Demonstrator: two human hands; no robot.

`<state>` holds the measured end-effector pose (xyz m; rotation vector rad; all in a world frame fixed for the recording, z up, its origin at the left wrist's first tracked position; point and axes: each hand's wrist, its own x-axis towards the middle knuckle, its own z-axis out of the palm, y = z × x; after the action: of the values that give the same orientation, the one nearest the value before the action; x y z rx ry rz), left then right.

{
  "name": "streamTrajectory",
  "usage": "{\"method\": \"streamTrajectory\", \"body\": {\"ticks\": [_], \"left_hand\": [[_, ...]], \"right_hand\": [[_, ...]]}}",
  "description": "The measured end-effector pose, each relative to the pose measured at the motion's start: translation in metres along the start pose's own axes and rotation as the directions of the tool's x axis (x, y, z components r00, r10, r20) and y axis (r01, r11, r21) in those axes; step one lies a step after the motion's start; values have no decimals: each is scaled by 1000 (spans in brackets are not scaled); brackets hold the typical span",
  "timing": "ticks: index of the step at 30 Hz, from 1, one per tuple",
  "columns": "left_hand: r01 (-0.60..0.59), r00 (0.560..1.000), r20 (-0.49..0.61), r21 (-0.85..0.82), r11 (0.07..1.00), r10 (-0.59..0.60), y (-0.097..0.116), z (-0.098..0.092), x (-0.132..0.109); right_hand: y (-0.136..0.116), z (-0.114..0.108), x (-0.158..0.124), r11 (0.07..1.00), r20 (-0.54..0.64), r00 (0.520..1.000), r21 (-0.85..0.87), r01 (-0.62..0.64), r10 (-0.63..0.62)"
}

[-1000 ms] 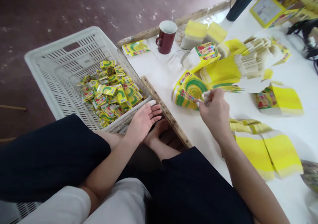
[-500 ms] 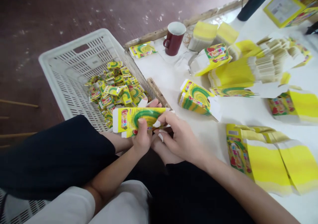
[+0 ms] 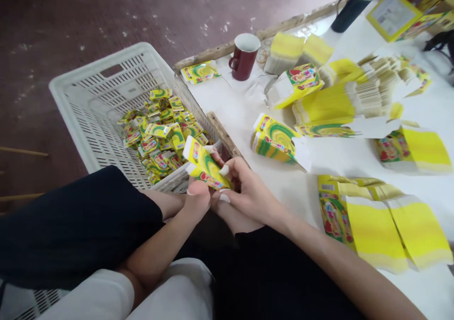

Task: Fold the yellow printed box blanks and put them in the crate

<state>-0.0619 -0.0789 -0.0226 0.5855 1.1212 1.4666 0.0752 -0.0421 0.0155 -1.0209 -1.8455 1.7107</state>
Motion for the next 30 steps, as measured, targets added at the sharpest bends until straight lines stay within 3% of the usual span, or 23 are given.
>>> {"method": "streamTrajectory", "body": {"ticks": [2, 4, 6, 9, 12, 14, 16, 18, 20, 22, 23, 25, 26, 28, 30], "left_hand": [[-117, 992, 42, -96, 988, 121, 4, 1, 1], [-165, 986, 4, -175, 971, 169, 6, 2, 2], [-168, 985, -63, -171, 971, 160, 6, 3, 3], [-148, 989, -42, -148, 978, 144, 9, 0, 6], [-208, 978, -13, -115, 971, 208, 20, -10, 10], [-291, 956, 19, -28, 956, 291, 31, -19, 12], [-336, 938, 145, 144, 931, 316, 40, -24, 12], [-339, 917, 329, 337, 878, 227, 45, -24, 10], [-308, 895, 437, 468, 829, 86, 43, -20, 8], [-271, 902, 431, 524, 808, 24, 38, -15, 7], [-273, 912, 408, 538, 798, 38, 35, -12, 6], [-329, 915, 389, 559, 761, 110, 28, -7, 4], [-372, 903, 404, 566, 736, 146, 24, -6, 3], [-445, 871, 453, 568, 692, 189, 17, -3, 0], [-494, 846, 486, 559, 666, 220, 10, -3, -3]], "right_hand": [[-4, -11, -2, 999, -60, 998, 42, 18, -15], [-10, -20, -5, 999, -108, 994, 16, 34, -32], [-14, -28, -7, 995, -130, 989, -79, 56, -66], [-15, -39, -9, 930, -196, 960, -346, 121, -198], [-16, -54, -13, 699, -217, 870, -691, 184, -443], [-17, -61, -16, 467, -111, 817, -859, 207, -566], [-19, -62, -19, 285, 50, 798, -919, 272, -600], [-20, -58, -22, 204, 204, 791, -902, 382, -577], [-21, -53, -23, 174, 265, 774, -885, 432, -574], [-20, -49, -23, 210, 154, 769, -912, 352, -620], [-19, -48, -23, 275, 52, 765, -916, 293, -642], [-14, -46, -21, 507, -163, 786, -836, 211, -596], [-11, -45, -19, 646, -239, 823, -740, 189, -515], [-3, -41, -16, 876, -285, 919, -468, 115, -272], [5, -35, -14, 982, -197, 979, -191, 12, -50]]}}
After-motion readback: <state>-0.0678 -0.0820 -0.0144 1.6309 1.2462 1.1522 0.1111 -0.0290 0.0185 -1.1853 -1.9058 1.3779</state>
